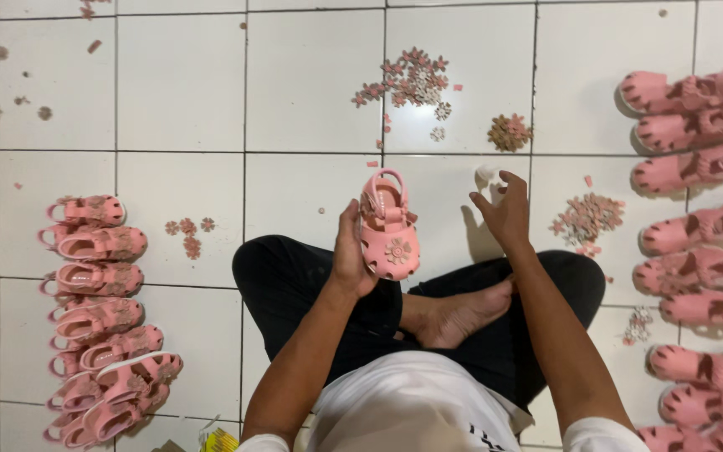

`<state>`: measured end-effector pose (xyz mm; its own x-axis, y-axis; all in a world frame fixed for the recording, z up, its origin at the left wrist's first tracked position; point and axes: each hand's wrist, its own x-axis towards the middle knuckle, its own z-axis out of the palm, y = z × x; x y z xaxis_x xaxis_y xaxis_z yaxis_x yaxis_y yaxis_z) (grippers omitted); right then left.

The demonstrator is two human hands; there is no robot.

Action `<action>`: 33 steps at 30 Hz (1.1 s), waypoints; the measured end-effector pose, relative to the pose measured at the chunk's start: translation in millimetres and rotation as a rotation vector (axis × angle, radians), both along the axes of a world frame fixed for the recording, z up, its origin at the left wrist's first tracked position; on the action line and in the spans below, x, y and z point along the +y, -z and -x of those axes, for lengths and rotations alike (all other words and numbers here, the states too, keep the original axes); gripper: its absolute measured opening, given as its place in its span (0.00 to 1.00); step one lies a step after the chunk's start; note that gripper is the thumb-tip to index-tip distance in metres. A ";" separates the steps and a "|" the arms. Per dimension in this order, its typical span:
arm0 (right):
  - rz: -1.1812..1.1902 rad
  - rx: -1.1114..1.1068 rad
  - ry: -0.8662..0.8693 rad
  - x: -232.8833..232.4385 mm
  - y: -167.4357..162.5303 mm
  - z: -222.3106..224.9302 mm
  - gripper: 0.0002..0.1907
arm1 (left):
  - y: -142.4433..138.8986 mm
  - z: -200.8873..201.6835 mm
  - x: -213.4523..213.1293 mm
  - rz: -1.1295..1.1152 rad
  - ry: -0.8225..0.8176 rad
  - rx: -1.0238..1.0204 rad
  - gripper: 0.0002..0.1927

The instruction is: The person sits on the floor and decorates pink sandals by applying glue and attaching small flower-shaped embellishments. They handle multiple sandals one at a time, applying glue to specific spots and pressing the decorations into place.

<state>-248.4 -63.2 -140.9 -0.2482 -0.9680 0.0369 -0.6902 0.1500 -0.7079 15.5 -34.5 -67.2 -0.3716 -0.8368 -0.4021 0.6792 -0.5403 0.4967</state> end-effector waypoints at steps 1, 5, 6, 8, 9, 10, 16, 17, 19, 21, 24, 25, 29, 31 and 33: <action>0.003 0.005 -0.005 -10.1 -0.4 -3.3 0.37 | -2.2 1.5 -0.8 -0.007 -0.002 0.010 0.33; -0.072 -0.008 0.004 -33.3 2.2 -11.4 0.24 | -1.8 0.1 -3.3 0.005 -0.007 -0.020 0.32; -0.110 -0.066 0.039 -34.5 2.7 -11.4 0.21 | 1.0 -1.5 -3.9 0.014 -0.018 -0.014 0.32; -0.112 -0.135 0.040 -29.8 3.4 -9.4 0.17 | 10.0 -3.6 -4.0 0.025 -0.026 0.003 0.32; -0.072 -0.148 0.001 -25.4 1.7 -7.3 0.17 | 15.4 -4.9 -4.0 -0.008 -0.043 0.013 0.31; -0.033 -0.158 -0.035 -18.9 -2.1 -3.8 0.16 | 21.1 -5.5 -4.1 -0.042 -0.058 0.025 0.31; -0.188 -0.593 0.082 61.2 -59.6 -1.5 0.15 | 52.0 -2.5 -9.1 -0.088 -0.076 -0.018 0.32; -0.230 -0.695 0.152 74.9 -74.3 -2.5 0.16 | 55.0 -1.0 -8.3 -0.106 -0.071 -0.054 0.33; -0.165 -0.686 0.085 95.0 -103.6 -5.6 0.14 | 59.7 2.7 -10.9 -0.051 -0.085 0.007 0.33; -0.056 -0.598 0.004 112.4 -131.8 -9.1 0.13 | 62.3 5.7 -7.5 -0.018 -0.088 0.055 0.33; 0.143 -0.328 -0.137 124.0 -165.3 -17.4 0.12 | 64.2 8.7 -7.0 0.021 -0.084 0.102 0.32; 0.167 -0.223 -0.175 124.9 -174.2 -19.8 0.13 | 64.3 9.4 -6.8 0.027 -0.090 0.116 0.30; 0.286 0.037 -0.363 120.7 -198.1 -30.9 0.14 | 62.3 8.5 -5.6 0.025 -0.130 0.203 0.29; 0.275 0.117 -0.365 118.2 -204.9 -36.2 0.15 | 60.1 7.2 -4.3 0.040 -0.141 0.247 0.27; 0.280 0.149 -0.382 116.7 -209.6 -40.7 0.15 | 58.1 5.6 -3.1 0.055 -0.146 0.279 0.26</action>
<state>-207.7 53.4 68.7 0.1502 -0.9365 0.3168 -0.7557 -0.3154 -0.5739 9.9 -37.6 -125.3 -0.3358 -0.9071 -0.2538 0.8617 -0.4046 0.3060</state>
